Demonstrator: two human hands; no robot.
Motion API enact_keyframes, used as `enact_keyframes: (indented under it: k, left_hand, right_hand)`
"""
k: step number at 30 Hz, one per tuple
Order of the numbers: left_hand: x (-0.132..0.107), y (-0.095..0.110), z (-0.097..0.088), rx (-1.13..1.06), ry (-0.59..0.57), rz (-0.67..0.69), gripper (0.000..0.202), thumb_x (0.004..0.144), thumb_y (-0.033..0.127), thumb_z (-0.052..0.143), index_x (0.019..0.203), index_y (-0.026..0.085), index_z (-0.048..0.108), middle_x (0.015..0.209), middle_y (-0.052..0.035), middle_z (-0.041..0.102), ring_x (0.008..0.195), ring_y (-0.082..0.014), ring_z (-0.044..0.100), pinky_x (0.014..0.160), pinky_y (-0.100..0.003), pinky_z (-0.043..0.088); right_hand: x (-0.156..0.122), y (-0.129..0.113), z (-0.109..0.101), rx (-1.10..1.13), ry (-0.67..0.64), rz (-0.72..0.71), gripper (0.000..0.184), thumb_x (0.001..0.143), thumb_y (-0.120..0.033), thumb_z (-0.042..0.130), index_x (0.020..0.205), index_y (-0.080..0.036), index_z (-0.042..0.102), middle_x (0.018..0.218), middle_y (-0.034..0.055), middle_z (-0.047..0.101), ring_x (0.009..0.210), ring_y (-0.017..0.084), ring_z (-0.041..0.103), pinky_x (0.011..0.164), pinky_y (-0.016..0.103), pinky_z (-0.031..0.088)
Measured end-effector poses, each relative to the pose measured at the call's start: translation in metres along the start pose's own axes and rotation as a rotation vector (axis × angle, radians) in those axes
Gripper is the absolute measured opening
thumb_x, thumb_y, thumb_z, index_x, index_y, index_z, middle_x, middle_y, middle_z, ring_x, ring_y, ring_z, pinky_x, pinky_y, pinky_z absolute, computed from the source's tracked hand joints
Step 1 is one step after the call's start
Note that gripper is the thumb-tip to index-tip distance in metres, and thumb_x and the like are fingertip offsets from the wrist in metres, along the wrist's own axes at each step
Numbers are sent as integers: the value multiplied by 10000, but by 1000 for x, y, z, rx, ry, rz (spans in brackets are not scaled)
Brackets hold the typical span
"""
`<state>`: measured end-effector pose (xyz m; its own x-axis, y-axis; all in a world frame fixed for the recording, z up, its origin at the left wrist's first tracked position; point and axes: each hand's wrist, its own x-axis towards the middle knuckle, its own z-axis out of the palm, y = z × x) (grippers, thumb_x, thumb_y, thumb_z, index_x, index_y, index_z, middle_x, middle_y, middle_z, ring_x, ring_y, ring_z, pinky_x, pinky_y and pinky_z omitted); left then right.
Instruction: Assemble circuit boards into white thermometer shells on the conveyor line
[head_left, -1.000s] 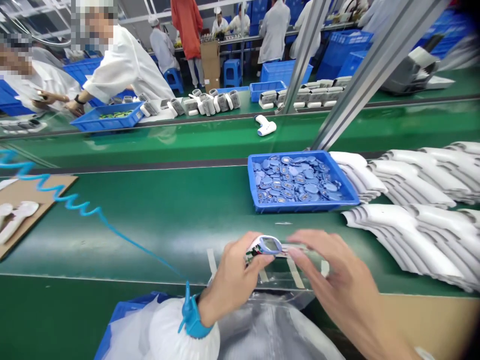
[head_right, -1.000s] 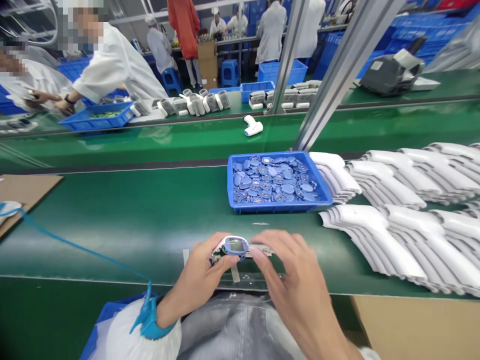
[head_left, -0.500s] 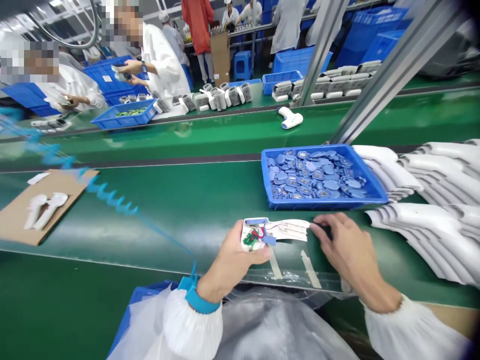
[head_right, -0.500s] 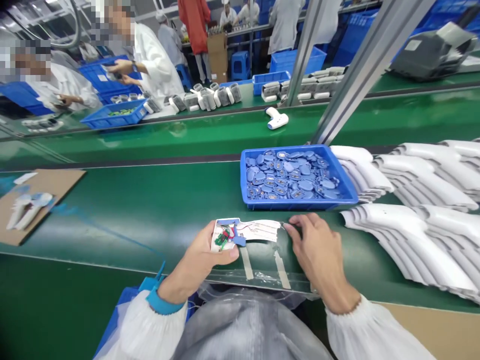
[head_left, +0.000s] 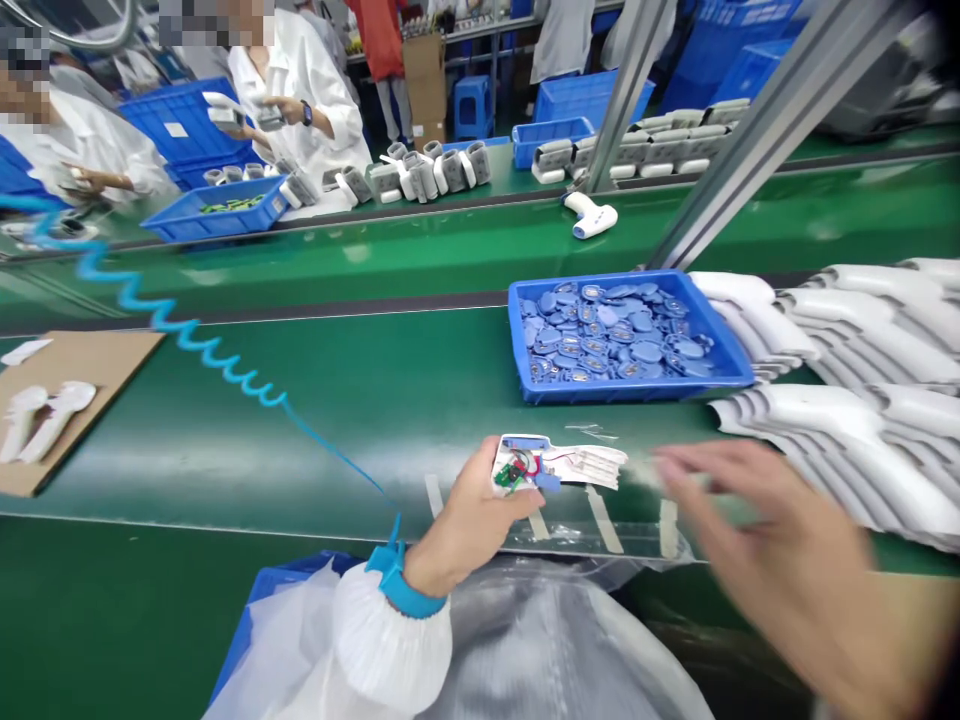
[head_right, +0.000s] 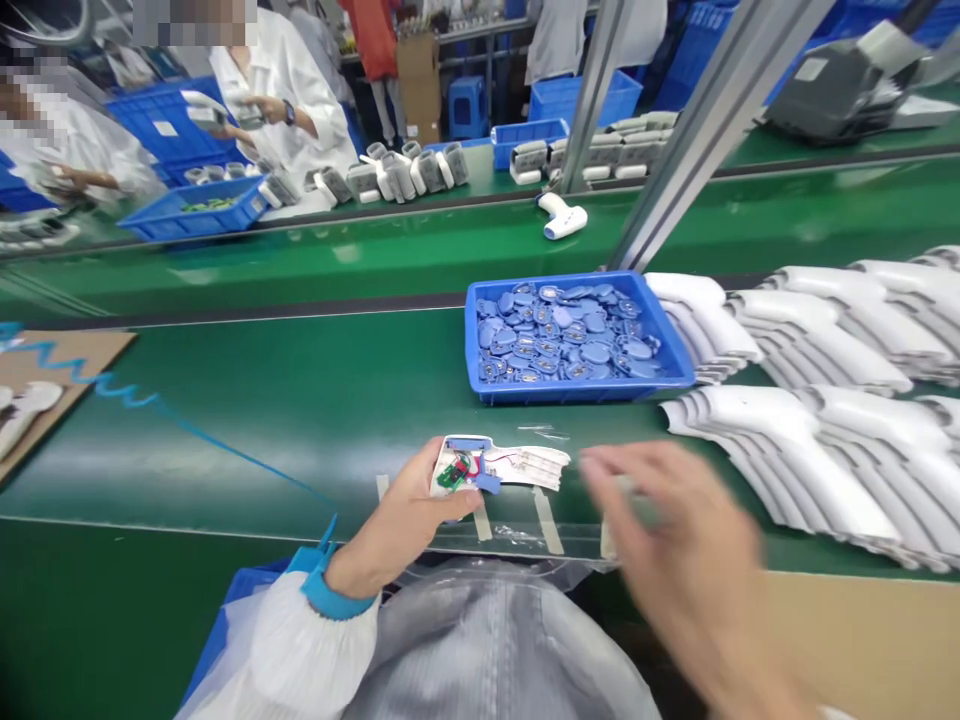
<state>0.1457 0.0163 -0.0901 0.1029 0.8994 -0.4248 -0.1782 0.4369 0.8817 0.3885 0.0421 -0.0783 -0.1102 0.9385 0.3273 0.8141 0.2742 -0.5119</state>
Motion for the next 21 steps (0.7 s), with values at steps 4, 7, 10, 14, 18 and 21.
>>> enact_keyframes:
  k: [4, 7, 10, 14, 18, 21]
  left_hand:
    - [1, -6, 12, 10, 1, 55, 389, 849, 219, 690, 1216, 201, 562, 1087, -45, 665, 971, -193, 599, 863, -318, 463]
    - [1, -10, 14, 136, 48, 122, 349, 899, 182, 623, 1238, 218, 549, 1104, -48, 663, 978, -194, 609, 875, -330, 480]
    - [-1, -12, 17, 277, 104, 187, 342, 911, 131, 585, 1237, 224, 543, 1174, -65, 664, 1040, -210, 618, 922, -349, 484]
    - [-2, -11, 26, 351, 144, 185, 273, 929, 119, 544, 1184, 213, 519, 1166, -97, 674, 1052, -235, 632, 921, -377, 489]
    - [2, -8, 29, 278, 163, 243, 216, 939, 152, 561, 1144, 201, 516, 1171, -103, 668, 1033, -223, 633, 921, -368, 490]
    - [6, -7, 22, 66, 60, 164, 325, 920, 265, 662, 1213, 189, 544, 1091, -77, 673, 921, -190, 631, 842, -331, 506]
  right_hand:
    - [-4, -50, 38, 256, -208, 4, 285, 1009, -411, 533, 1009, -275, 784, 956, 31, 730, 810, 178, 685, 712, 319, 524]
    - [-10, -64, 51, 266, -179, 85, 301, 1017, -403, 525, 1011, -253, 786, 950, 37, 725, 760, 168, 659, 677, 308, 494]
    - [-18, -64, 55, 190, -79, 102, 305, 1001, -433, 542, 1002, -255, 789, 934, 39, 731, 773, 191, 633, 673, 322, 453]
    - [-20, -74, 61, 272, -61, 205, 347, 995, -477, 531, 969, -226, 769, 903, 49, 728, 711, 186, 595, 633, 312, 431]
    - [-9, -83, 54, 470, -225, 253, 416, 1024, -499, 471, 915, -211, 752, 871, 51, 711, 712, 179, 601, 630, 299, 458]
    - [1, -55, 28, 354, -161, 174, 361, 1001, -524, 523, 982, -248, 756, 987, 66, 722, 822, 211, 631, 691, 320, 474]
